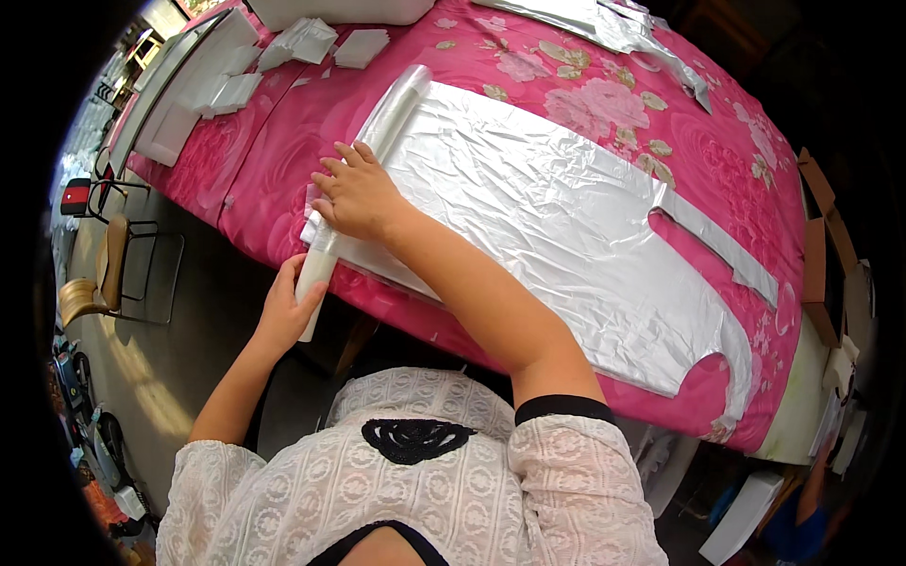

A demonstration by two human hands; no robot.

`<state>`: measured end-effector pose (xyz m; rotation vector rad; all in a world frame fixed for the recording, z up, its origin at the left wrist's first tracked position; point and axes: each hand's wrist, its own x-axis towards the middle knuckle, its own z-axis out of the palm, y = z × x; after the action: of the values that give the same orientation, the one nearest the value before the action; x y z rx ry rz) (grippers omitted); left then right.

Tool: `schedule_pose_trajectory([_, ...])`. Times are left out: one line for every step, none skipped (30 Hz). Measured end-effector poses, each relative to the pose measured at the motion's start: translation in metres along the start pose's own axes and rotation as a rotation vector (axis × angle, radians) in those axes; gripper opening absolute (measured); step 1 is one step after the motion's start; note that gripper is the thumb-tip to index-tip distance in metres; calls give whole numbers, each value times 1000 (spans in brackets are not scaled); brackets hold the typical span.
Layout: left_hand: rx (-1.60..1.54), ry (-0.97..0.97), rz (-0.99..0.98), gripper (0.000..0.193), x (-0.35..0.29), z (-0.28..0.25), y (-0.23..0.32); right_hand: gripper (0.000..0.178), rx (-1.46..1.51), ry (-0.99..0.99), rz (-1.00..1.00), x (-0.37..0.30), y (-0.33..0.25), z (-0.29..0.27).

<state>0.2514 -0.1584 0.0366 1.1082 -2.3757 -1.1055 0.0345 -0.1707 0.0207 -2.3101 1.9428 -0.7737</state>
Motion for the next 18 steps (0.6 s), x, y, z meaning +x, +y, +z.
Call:
schedule_pose_trajectory([69,13,-39,53,2,1,9,49,-21,53,27,6,-4,6])
schedule_pose_trajectory([48,-22,-83,52,5,-2,14,49,-42,106,53,11,-7,12])
schedule_pose_trajectory([26,-58,-125,51,8,-5,18,58,-41,179,74,13,-9,17])
schedule_pose_trajectory([5,-97,-164,51,11,-6,20,64,14,248,171,12,-9,21])
schedule_pose_trajectory([-145,-120,-181,50,9,-5,15,70,74,316,260,11,-14,22])
schedule_pose_trajectory([-295,-145,-195,50,5,-1,7,78,134,384,352,8,-19,22])
schedule_pose_trajectory([-444,-171,-207,50,1,1,3,79,269,491,408,6,-21,20])
schedule_pose_trajectory([-606,-209,-272,54,-5,3,3,81,405,589,462,4,-27,11])
schedule_pose_trajectory([-739,-267,-242,57,-9,2,12,82,540,694,523,2,-32,-2])
schedule_pose_trajectory([-872,-325,-211,60,-11,2,22,82,967,612,527,-5,-33,-20])
schedule_pose_trajectory([-957,-410,-132,64,-13,2,27,81,1391,507,507,-13,-35,-46])
schedule_pose_trajectory([-1118,-527,-136,66,-11,1,42,81,1806,383,472,-22,-35,-68])
schedule_pose_trajectory([-1217,-649,-146,63,-8,1,53,78,2029,370,448,-30,-38,-82])
schedule_pose_trajectory([-1308,-770,-158,61,-4,1,62,76,2013,379,431,-38,-36,-93])
schedule_pose_trajectory([-1205,-694,-192,58,-1,6,72,74,1935,425,455,-44,-33,-101])
schedule_pose_trajectory([-1101,-618,-224,56,0,12,83,72,1857,468,479,-50,-29,-108])
schedule_pose_trajectory([-997,-542,-254,54,0,19,91,69,1708,483,558,-57,-27,-118])
schedule_pose_trajectory([-865,-516,-178,51,0,26,95,68,1698,512,572,-63,-27,-119])
